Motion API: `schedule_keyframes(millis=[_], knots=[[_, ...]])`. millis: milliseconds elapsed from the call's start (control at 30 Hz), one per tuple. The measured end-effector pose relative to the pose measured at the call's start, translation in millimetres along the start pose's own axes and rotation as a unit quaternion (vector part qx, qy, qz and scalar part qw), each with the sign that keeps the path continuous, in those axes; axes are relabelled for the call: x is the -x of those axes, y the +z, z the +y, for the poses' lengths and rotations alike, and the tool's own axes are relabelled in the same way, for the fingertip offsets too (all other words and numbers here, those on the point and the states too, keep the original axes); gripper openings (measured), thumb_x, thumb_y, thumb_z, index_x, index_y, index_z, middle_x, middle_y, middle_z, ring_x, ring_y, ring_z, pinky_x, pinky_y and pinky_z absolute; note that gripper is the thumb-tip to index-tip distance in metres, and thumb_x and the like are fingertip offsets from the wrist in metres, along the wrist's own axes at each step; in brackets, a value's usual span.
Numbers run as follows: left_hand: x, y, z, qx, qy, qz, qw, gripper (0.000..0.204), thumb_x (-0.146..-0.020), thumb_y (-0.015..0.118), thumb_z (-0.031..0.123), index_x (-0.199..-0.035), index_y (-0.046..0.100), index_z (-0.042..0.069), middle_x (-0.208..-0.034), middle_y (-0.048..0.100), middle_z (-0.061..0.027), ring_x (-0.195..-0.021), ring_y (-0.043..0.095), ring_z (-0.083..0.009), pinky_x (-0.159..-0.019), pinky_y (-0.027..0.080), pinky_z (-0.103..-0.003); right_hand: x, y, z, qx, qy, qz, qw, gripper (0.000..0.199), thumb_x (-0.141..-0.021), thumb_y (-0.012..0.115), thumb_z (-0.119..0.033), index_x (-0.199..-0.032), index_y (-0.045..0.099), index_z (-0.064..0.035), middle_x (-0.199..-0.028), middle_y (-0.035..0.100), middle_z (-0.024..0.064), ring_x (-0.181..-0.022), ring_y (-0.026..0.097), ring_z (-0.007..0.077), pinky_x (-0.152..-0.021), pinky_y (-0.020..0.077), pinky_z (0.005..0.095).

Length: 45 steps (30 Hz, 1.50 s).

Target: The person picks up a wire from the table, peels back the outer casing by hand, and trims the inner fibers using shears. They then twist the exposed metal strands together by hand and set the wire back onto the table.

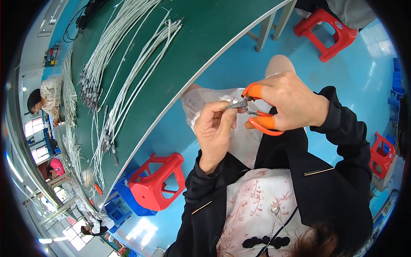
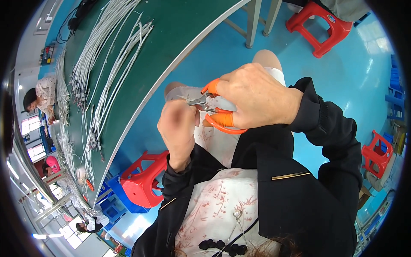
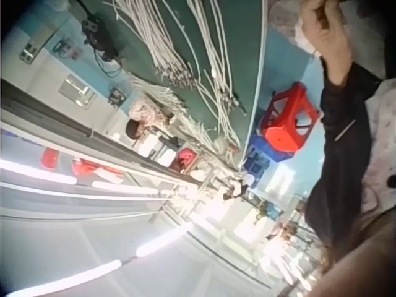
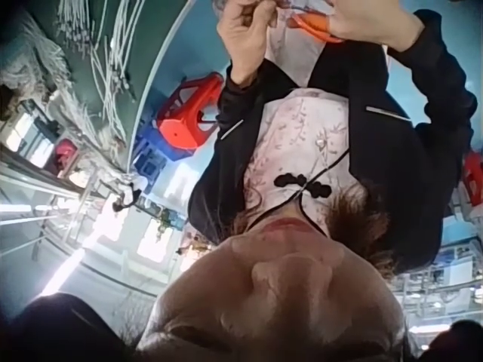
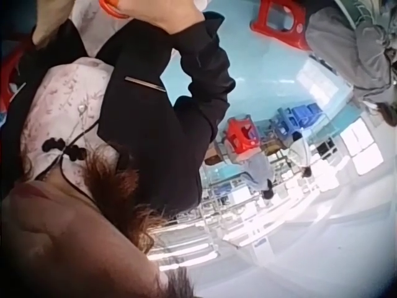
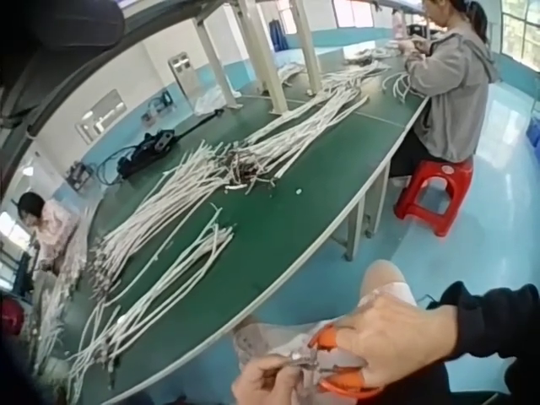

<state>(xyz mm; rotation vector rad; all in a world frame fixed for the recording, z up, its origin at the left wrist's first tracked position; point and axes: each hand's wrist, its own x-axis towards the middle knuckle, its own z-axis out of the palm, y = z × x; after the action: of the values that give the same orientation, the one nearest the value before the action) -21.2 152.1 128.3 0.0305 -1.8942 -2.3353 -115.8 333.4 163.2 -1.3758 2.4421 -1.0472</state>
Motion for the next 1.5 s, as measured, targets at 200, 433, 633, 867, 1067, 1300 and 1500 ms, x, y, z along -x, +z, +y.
schedule_keyframes(millis=[200, 433, 633, 867, 1067, 1300, 1500], knots=[[1, 1, 2, -0.026, 0.001, 0.004, 1.000, 0.009, -0.092, 0.057, 0.007, -0.098, 0.057, 0.000, -0.085, 0.067, -0.0095, -0.062, 0.049, -0.0062, -0.056, 0.041, -0.020, 2, -4, -5, 0.040, 0.010, -0.015, 0.999, 0.038, -0.066, 0.077, -0.027, -0.091, 0.063, -0.0029, -0.065, 0.058, 0.0095, -0.056, 0.056, 0.0288, -0.049, 0.0402, 0.0346], [0, -9, -3, 0.020, -0.032, -0.049, 0.998, 0.008, -0.094, 0.055, 0.008, -0.098, 0.056, 0.001, -0.086, 0.068, -0.0109, -0.061, 0.048, -0.0065, -0.057, 0.041, -0.020, 2, -4, 4, -0.003, -0.020, -0.004, 1.000, 0.043, -0.065, 0.081, -0.032, -0.090, 0.064, -0.0032, -0.058, 0.054, 0.0059, -0.049, 0.053, 0.0230, -0.046, 0.0364, 0.0315], [-2, -11, -3, 0.075, -0.042, -0.080, 0.993, 0.008, -0.095, 0.052, 0.008, -0.098, 0.055, 0.001, -0.086, 0.068, -0.0124, -0.060, 0.048, -0.0068, -0.058, 0.041, -0.020, -2, -8, 4, -0.046, -0.021, -0.012, 0.999, 0.043, -0.065, 0.081, -0.032, -0.091, 0.066, -0.0019, -0.058, 0.054, 0.0071, -0.048, 0.053, 0.0223, -0.045, 0.0371, 0.0309], [-3, -10, -7, 0.119, -0.048, -0.086, 0.988, 0.012, -0.097, 0.050, 0.012, -0.096, 0.055, 0.001, -0.083, 0.068, -0.0146, -0.055, 0.045, -0.0071, -0.052, 0.037, -0.020, -1, -5, 9, -0.061, -0.028, -0.017, 0.998, 0.047, -0.062, 0.084, -0.034, -0.093, 0.065, -0.0040, -0.056, 0.052, 0.0045, -0.047, 0.051, 0.0189, -0.044, 0.0345, 0.0290], [-2, -8, 1, -0.019, -0.018, -0.064, 0.998, 0.013, -0.097, 0.049, 0.012, -0.097, 0.057, 0.001, -0.082, 0.068, -0.0138, -0.054, 0.045, -0.0066, -0.050, 0.036, -0.020, 0, -5, 3, -0.017, -0.025, -0.004, 1.000, 0.042, -0.063, 0.081, -0.028, -0.092, 0.064, -0.0034, -0.057, 0.051, 0.0052, -0.048, 0.052, 0.0201, -0.045, 0.0366, 0.0295], [1, -7, 8, -0.071, -0.013, -0.051, 0.996, 0.015, -0.098, 0.048, 0.013, -0.097, 0.057, 0.000, -0.079, 0.067, -0.0128, -0.055, 0.047, -0.0067, -0.048, 0.034, -0.020, 2, -7, -2, -0.011, -0.021, -0.012, 1.000, 0.038, -0.065, 0.080, -0.023, -0.092, 0.063, -0.0029, -0.057, 0.051, 0.0048, -0.049, 0.051, 0.0206, -0.045, 0.0364, 0.0303], [2, -15, 2, 0.085, -0.059, -0.114, 0.988, 0.017, -0.099, 0.044, 0.013, -0.104, 0.054, 0.000, -0.079, 0.066, -0.0118, -0.054, 0.040, -0.0053, -0.048, 0.031, -0.019, -2, -7, 3, -0.077, -0.054, -0.010, 0.996, 0.035, -0.065, 0.079, -0.021, -0.092, 0.064, -0.0032, -0.056, 0.049, 0.0036, -0.048, 0.050, 0.0191, -0.045, 0.0349, 0.0296]])
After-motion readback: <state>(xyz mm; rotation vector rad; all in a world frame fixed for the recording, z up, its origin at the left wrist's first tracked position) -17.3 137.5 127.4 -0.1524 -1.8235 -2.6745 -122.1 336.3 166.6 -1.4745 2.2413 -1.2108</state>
